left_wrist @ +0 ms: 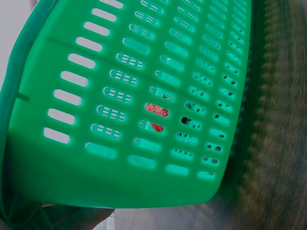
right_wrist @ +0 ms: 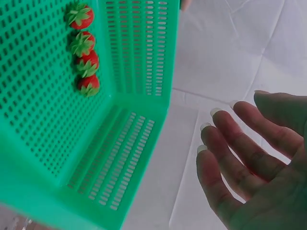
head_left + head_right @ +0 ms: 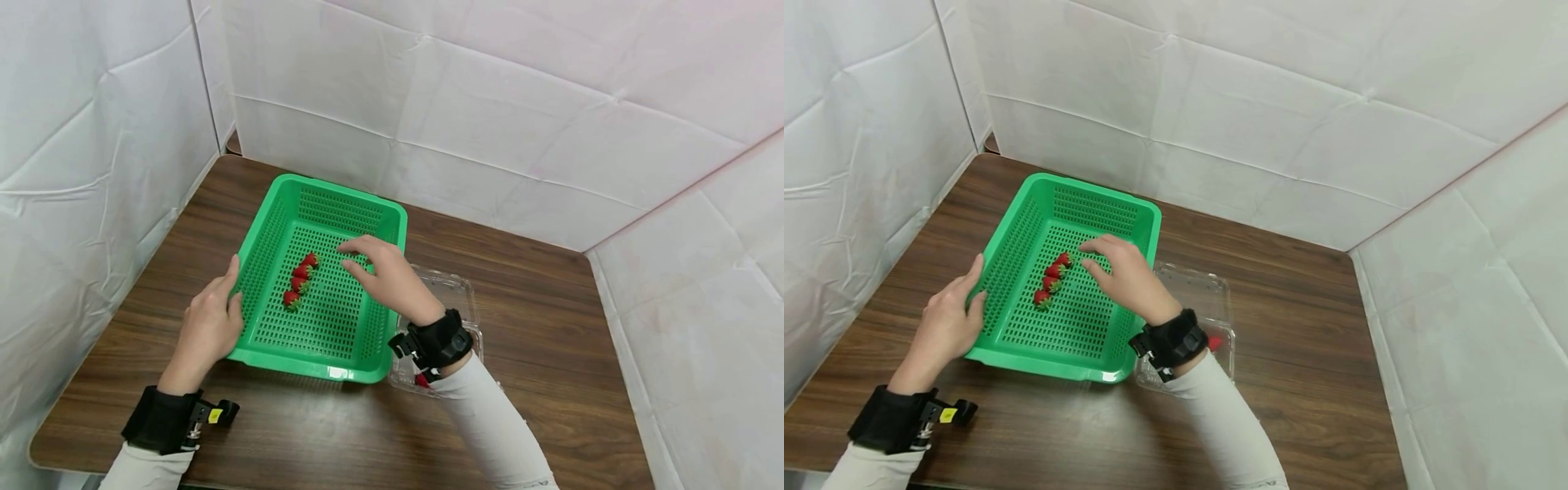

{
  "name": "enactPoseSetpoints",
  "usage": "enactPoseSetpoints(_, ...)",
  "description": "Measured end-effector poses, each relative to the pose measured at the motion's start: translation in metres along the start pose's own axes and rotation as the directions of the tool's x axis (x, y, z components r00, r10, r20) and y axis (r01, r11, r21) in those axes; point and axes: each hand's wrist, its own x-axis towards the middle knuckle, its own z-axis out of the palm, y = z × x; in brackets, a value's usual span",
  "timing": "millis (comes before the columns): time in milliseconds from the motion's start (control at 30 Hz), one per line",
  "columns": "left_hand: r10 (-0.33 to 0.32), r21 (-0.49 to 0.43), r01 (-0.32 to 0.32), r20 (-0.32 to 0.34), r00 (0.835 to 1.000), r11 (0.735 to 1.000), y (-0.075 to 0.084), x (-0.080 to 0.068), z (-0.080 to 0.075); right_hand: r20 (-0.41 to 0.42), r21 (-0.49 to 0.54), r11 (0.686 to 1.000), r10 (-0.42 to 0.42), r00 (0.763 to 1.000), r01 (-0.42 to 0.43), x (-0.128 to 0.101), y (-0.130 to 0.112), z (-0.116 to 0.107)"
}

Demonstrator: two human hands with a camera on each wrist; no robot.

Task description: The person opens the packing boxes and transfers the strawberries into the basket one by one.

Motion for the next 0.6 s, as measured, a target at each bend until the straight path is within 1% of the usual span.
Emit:
enactPoseSetpoints(133,-0.002,-0.003,0.002,-0.001,1.000,1.000,0.000,0.000,0.001,-0.041,0.027,1.000,0.012,0.999,-0.011,-0.019,0.009,-0.007)
enactPoseSetpoints(333,0.003,-0.002,-0.003,0.002,1.000,1.000,0.001,0.000,0.000,-0.086,0.043,0.996,0.087,0.992,-0.084,-0.046,0.025,-0.012)
enactPoseSetpoints(467,0.002,-0.005,-0.002,0.011,1.000,1.000,0.001,0.001,0.001,-0.082,0.061,0.987,0.151,0.985,-0.147,-0.065,0.035,-0.013)
enactPoseSetpoints(600,0.001,-0.007,0.000,0.009,1.000,1.000,0.000,0.001,0.000,-0.050,0.046,0.976,0.217,0.975,-0.215,-0.083,0.046,-0.012)
